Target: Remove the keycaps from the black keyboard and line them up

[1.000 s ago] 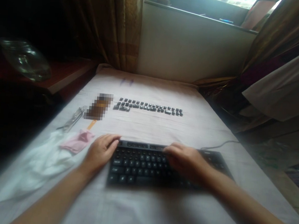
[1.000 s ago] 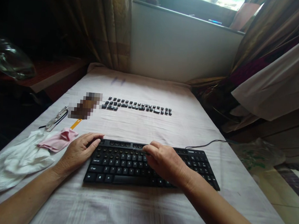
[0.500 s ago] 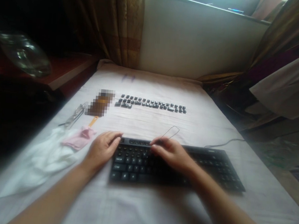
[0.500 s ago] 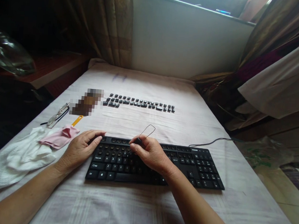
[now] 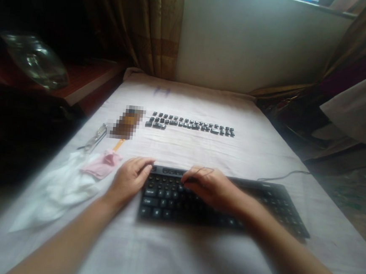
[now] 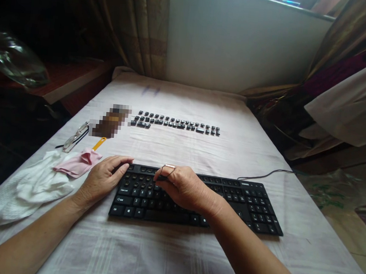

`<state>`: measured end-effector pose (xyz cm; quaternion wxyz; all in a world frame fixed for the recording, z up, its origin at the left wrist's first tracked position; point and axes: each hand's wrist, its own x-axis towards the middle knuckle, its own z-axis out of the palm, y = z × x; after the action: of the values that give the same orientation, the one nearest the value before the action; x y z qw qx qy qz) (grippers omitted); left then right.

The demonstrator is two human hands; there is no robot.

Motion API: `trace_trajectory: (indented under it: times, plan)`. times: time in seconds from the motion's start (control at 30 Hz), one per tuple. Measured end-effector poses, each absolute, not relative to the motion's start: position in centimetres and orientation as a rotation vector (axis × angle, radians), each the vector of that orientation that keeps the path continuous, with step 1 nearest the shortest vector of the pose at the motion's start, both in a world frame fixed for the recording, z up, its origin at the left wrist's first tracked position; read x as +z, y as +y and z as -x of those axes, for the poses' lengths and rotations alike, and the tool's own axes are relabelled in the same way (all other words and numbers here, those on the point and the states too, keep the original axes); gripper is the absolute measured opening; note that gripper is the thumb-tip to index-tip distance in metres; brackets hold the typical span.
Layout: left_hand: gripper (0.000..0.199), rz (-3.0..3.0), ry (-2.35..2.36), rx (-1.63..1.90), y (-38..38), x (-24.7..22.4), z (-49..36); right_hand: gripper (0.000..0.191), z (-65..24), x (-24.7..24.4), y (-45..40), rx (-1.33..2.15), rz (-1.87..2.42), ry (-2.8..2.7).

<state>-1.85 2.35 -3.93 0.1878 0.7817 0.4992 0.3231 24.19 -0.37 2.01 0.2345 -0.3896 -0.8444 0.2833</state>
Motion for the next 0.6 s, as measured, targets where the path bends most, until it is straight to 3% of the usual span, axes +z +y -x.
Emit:
trace_trajectory:
  times: [0.43,0.6]
  plan:
    - [0.028,-2.198,1.401,0.91,2.4,-3.9,1.8,0.012,-24.3,1.6,-1.5,0.772,1.032,-2.244]
    - [0.029,-2.21,1.408,0.905,2.3,-4.0,1.9,0.01,-23.5,0.9,-2.4,0.614,1.239,-2.066]
